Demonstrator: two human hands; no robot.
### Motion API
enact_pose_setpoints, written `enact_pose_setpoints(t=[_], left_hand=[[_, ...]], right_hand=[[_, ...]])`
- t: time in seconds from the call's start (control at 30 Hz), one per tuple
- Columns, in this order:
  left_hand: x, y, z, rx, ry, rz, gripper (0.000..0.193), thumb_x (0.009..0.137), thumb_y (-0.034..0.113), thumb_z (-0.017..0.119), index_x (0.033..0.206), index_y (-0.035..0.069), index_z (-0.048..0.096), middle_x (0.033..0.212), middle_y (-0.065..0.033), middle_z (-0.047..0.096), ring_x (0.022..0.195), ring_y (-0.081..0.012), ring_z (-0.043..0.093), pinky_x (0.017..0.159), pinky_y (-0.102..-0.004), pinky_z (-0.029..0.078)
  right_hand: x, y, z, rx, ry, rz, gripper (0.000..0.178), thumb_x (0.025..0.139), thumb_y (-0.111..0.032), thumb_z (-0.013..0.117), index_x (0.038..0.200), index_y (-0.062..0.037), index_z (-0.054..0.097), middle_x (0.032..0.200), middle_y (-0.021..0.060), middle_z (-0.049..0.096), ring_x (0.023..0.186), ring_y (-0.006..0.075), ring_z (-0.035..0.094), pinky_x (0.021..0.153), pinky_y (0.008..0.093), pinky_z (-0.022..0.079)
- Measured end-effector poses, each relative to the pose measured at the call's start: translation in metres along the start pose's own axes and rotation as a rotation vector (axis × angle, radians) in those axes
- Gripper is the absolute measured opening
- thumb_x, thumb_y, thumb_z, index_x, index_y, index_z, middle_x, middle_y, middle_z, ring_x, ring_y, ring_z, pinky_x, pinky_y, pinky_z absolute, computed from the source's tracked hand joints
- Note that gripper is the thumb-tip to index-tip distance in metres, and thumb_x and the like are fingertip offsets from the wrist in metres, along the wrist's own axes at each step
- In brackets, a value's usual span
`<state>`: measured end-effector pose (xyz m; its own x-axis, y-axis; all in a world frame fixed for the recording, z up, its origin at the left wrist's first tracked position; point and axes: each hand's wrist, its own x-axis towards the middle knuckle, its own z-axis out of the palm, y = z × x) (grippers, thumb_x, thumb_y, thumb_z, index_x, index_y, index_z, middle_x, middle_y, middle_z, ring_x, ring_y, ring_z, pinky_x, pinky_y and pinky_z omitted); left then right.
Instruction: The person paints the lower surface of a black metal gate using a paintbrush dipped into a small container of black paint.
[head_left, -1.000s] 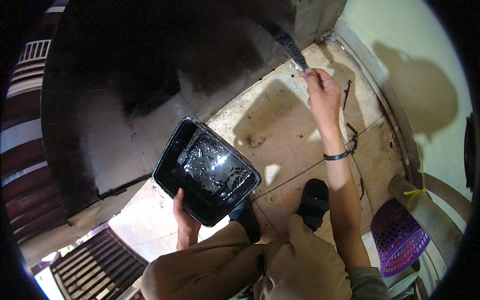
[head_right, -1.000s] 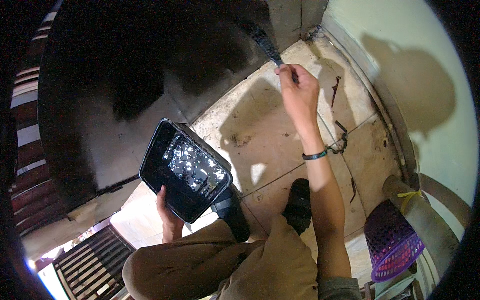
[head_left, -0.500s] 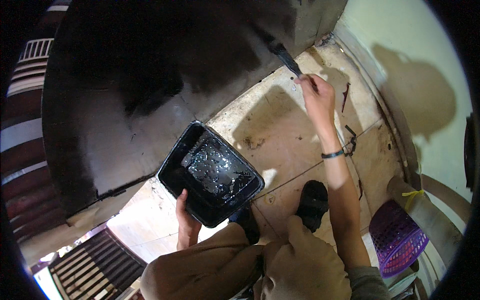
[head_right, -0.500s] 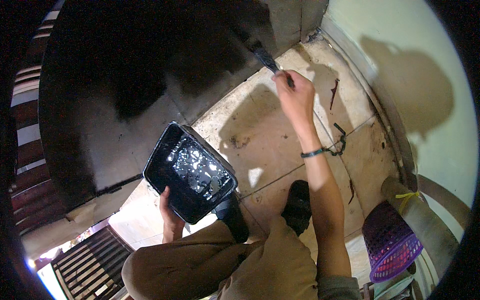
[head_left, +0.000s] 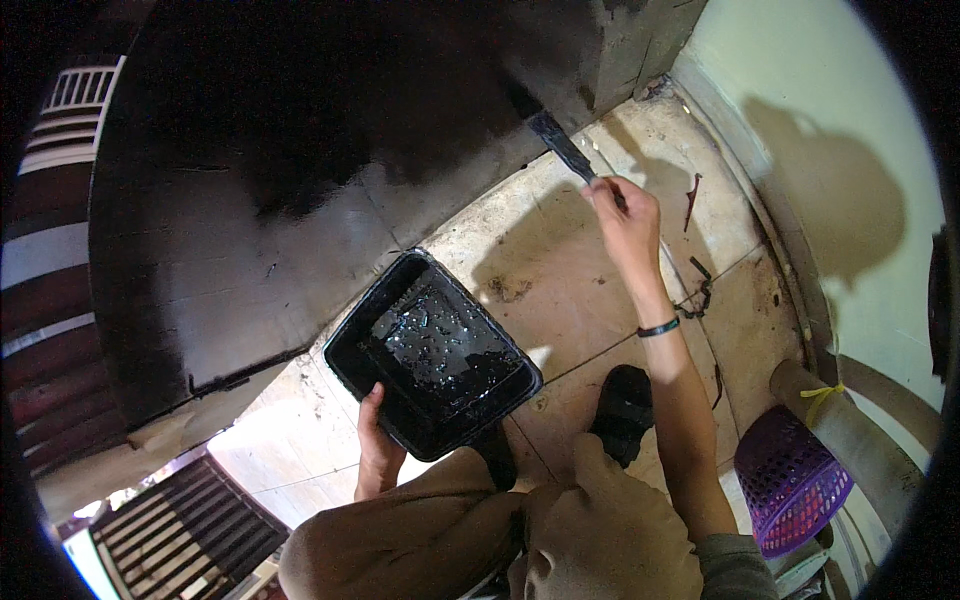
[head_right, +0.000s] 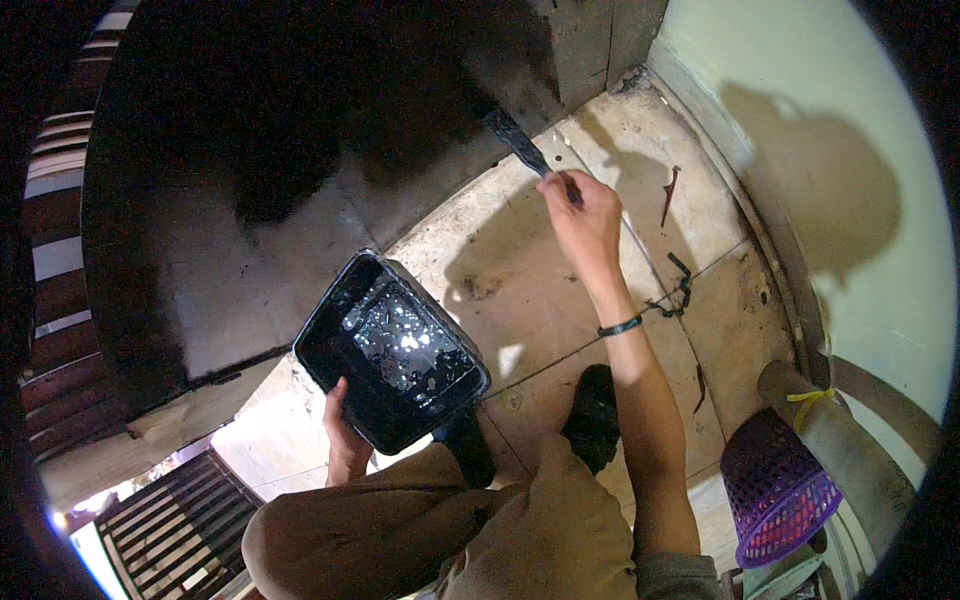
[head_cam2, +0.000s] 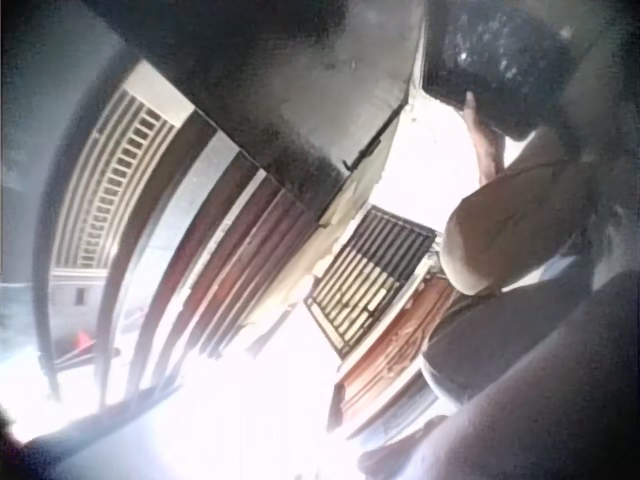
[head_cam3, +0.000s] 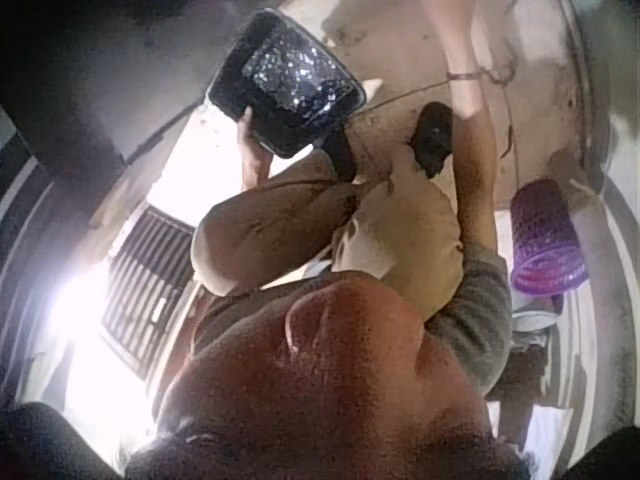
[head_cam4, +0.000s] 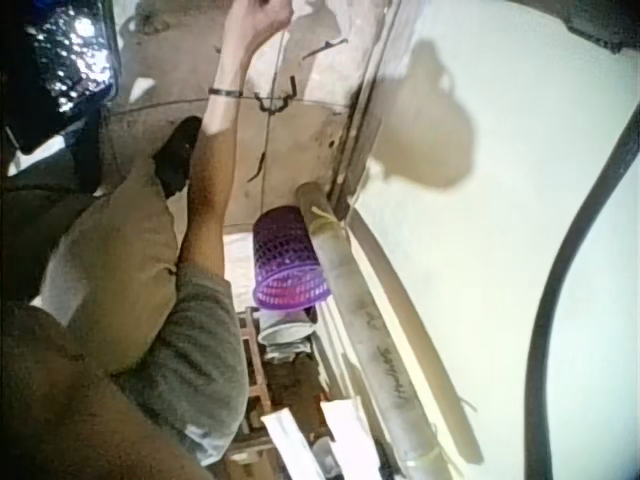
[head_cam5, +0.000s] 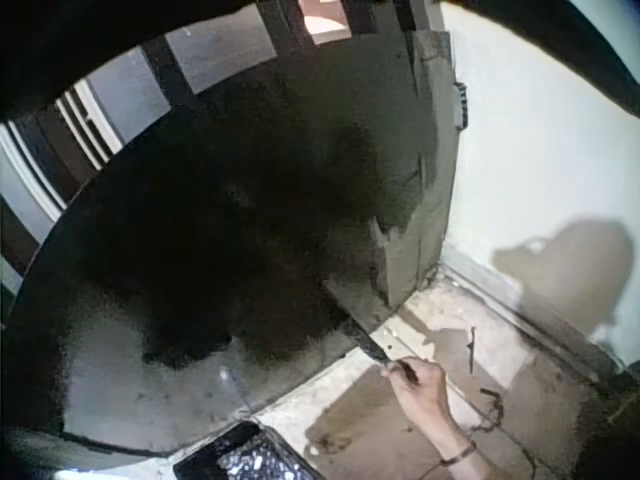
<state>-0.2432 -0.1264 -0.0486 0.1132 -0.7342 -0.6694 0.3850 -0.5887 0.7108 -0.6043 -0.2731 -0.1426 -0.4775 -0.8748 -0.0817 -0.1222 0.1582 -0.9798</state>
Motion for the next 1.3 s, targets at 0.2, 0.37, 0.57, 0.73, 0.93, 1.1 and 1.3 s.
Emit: enact_pose_setpoints(t=[0.2,0.37,0.57,0.73,0.93,1.1,1.3], left_hand=[[0.002,0.001,0.001,-0.025,-0.021,-0.001,0.062,0.097,0.040,0.057,0.145,0.002,0.046,0.139,-0.0141,0.058,0.126,-0.0304,0.055,0.111,-0.0445,0.040],[-0.003,0.004,-0.004,-0.028,-0.009,-0.018,0.062,0.097,0.040,0.057,0.145,0.003,0.046,0.139,-0.0137,0.058,0.127,-0.0299,0.055,0.111,-0.0441,0.040],[0.003,0.002,-0.001,-0.032,-0.018,-0.003,0.062,0.096,0.040,0.057,0.145,0.002,0.045,0.140,-0.0140,0.057,0.127,-0.0303,0.055,0.111,-0.0443,0.040],[-0.003,0.006,-0.002,-0.043,-0.006,0.014,0.062,0.097,0.040,0.057,0.145,0.002,0.045,0.139,-0.0144,0.057,0.126,-0.0303,0.055,0.111,-0.0444,0.041],[-0.003,0.002,0.003,-0.036,-0.010,0.007,0.061,0.096,0.040,0.057,0.144,0.003,0.046,0.139,-0.0143,0.058,0.126,-0.0303,0.056,0.110,-0.0444,0.041],[-0.005,0.006,0.003,-0.043,0.025,0.017,0.060,0.097,0.039,0.056,0.143,0.002,0.047,0.137,-0.0146,0.059,0.125,-0.0301,0.056,0.110,-0.0443,0.042],[-0.002,0.007,0.008,-0.045,-0.007,0.011,0.060,0.097,0.039,0.056,0.143,0.002,0.047,0.137,-0.0152,0.059,0.125,-0.0297,0.056,0.110,-0.0446,0.042]], right_hand=[[0.017,0.046,0.015,-0.236,0.048,0.044,0.030,0.093,-0.025,0.065,0.083,0.0030,0.071,0.064,0.0160,0.065,0.054,0.0237,0.056,0.056,0.0365,0.044],[0.017,-0.026,0.000,0.141,0.053,0.007,0.028,0.096,-0.021,0.063,0.088,0.0035,0.073,0.061,0.0001,0.060,0.057,0.0077,0.049,0.051,0.0290,0.037],[0.035,0.036,0.000,0.010,0.077,-0.011,0.027,0.094,-0.024,0.065,0.089,0.0011,0.074,0.061,0.0036,0.059,0.055,0.0114,0.049,0.053,0.0310,0.039],[0.030,0.039,-0.004,-0.199,0.109,0.198,0.029,0.091,-0.028,0.066,0.087,-0.0010,0.076,0.065,0.0114,0.066,0.060,0.0192,0.060,0.059,0.0346,0.045],[0.028,-0.035,-0.011,-0.008,0.111,0.040,0.026,0.096,-0.022,0.064,0.089,-0.0002,0.076,0.062,0.0003,0.060,0.054,0.0090,0.049,0.052,0.0288,0.037],[0.014,-0.056,-0.023,0.407,0.066,-0.010,0.024,0.100,-0.018,0.062,0.092,0.0000,0.076,0.061,-0.0086,0.051,0.054,0.0017,0.036,0.049,0.0237,0.026],[0.038,0.037,-0.011,-0.120,0.130,0.159,0.028,0.094,-0.027,0.065,0.088,-0.0021,0.077,0.062,0.0022,0.063,0.058,0.0109,0.054,0.057,0.0298,0.042]])
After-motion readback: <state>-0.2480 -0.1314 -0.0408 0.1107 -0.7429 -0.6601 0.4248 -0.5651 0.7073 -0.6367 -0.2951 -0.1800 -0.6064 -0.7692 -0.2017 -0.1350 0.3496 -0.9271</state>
